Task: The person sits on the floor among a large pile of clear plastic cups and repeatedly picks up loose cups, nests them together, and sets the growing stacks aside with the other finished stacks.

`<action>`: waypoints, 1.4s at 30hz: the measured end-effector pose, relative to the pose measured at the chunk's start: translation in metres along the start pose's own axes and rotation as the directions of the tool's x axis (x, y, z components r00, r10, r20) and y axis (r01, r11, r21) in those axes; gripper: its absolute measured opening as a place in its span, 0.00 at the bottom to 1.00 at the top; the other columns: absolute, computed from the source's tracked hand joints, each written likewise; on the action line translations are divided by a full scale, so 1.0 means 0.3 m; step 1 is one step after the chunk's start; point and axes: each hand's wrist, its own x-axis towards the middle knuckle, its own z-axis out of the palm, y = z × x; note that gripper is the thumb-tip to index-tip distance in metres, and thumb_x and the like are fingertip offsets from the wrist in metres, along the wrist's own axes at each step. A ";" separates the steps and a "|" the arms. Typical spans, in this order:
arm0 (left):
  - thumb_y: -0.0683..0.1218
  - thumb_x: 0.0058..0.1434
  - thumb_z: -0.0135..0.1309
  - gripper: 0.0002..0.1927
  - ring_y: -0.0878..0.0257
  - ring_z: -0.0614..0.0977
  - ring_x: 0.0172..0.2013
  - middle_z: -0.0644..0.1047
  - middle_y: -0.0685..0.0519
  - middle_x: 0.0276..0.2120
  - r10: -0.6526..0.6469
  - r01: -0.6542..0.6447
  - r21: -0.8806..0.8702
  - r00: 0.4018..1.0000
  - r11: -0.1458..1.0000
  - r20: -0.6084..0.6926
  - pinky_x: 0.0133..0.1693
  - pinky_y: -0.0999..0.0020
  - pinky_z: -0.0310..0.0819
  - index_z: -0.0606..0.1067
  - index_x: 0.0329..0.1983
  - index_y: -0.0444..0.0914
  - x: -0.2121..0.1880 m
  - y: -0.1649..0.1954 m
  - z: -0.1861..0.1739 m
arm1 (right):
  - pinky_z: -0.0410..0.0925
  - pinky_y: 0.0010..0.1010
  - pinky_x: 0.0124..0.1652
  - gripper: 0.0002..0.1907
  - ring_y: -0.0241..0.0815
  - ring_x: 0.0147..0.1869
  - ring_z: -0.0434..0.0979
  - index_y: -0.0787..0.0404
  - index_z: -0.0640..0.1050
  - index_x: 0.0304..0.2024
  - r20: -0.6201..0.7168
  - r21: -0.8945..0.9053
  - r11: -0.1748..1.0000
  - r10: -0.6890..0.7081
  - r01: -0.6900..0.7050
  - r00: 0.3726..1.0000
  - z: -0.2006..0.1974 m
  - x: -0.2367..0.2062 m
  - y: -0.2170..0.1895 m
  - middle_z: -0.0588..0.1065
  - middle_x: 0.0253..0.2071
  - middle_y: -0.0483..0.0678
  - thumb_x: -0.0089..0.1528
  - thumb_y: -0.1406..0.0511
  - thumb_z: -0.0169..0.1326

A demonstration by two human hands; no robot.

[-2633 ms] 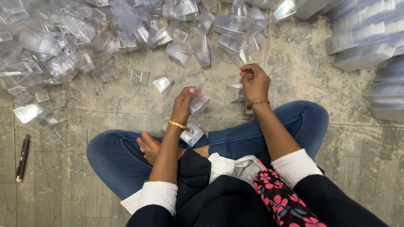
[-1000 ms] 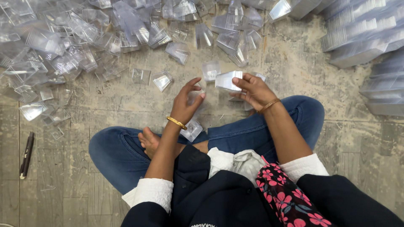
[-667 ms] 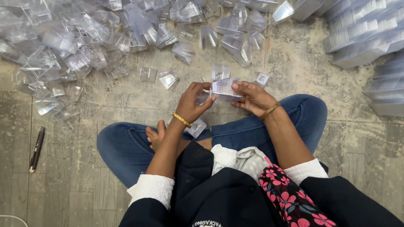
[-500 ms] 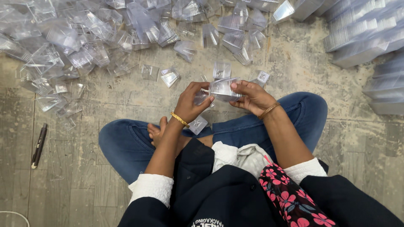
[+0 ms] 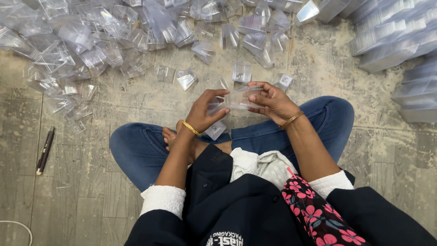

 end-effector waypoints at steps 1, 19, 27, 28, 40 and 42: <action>0.47 0.59 0.65 0.27 0.58 0.84 0.50 0.76 0.50 0.53 0.010 -0.009 -0.007 1.000 1.000 0.019 0.52 0.63 0.79 0.74 0.62 0.42 -0.005 0.005 -0.004 | 0.73 0.37 0.54 0.29 0.38 0.56 0.77 0.58 0.70 0.62 0.006 -0.008 1.000 -0.001 0.001 1.000 0.003 -0.003 0.003 0.76 0.53 0.47 0.59 0.66 0.63; 0.44 0.65 0.61 0.24 0.60 0.79 0.56 0.76 0.49 0.56 -0.004 -0.059 -0.191 0.949 0.980 -0.316 0.59 0.66 0.70 0.74 0.64 0.37 -0.037 -0.085 -0.034 | 0.78 0.33 0.49 0.33 0.42 0.53 0.80 0.58 0.69 0.61 -0.131 -0.476 0.867 -0.239 0.150 0.962 0.162 -0.087 0.125 0.76 0.50 0.51 0.55 0.64 0.67; 0.44 0.66 0.61 0.25 0.61 0.79 0.57 0.77 0.49 0.56 -0.045 -0.037 -0.314 0.967 0.949 -0.250 0.61 0.66 0.70 0.73 0.65 0.36 -0.038 -0.077 -0.037 | 0.76 0.35 0.52 0.41 0.42 0.57 0.79 0.56 0.68 0.65 -0.117 -0.591 0.804 -0.167 0.067 0.979 0.188 -0.036 0.209 0.76 0.53 0.52 0.52 0.60 0.70; 0.44 0.65 0.60 0.25 0.61 0.80 0.56 0.76 0.49 0.56 -0.053 -0.030 -0.324 0.969 0.945 -0.243 0.61 0.67 0.71 0.73 0.65 0.36 -0.038 -0.077 -0.037 | 0.76 0.35 0.53 0.40 0.42 0.57 0.79 0.57 0.68 0.65 -0.151 -0.561 0.825 -0.186 0.071 0.971 0.163 -0.038 0.193 0.76 0.53 0.52 0.52 0.61 0.70; 0.47 0.65 0.59 0.23 0.62 0.79 0.57 0.77 0.50 0.57 -0.096 0.122 -0.379 0.992 0.917 0.087 0.59 0.67 0.72 0.74 0.63 0.37 0.003 -0.090 -0.018 | 0.66 0.38 0.69 0.43 0.41 0.73 0.66 0.58 0.62 0.69 0.173 -0.328 0.833 -0.410 0.445 0.895 0.084 -0.081 -0.032 0.68 0.67 0.50 0.56 0.76 0.66; 0.47 0.66 0.60 0.23 0.62 0.78 0.57 0.77 0.50 0.57 -0.052 0.088 -0.296 0.990 0.951 0.128 0.59 0.66 0.71 0.75 0.63 0.37 0.012 -0.079 -0.021 | 0.65 0.38 0.70 0.42 0.42 0.74 0.68 0.58 0.62 0.69 0.227 -0.274 0.855 -0.387 0.440 0.894 0.096 -0.067 -0.043 0.69 0.67 0.49 0.56 0.76 0.66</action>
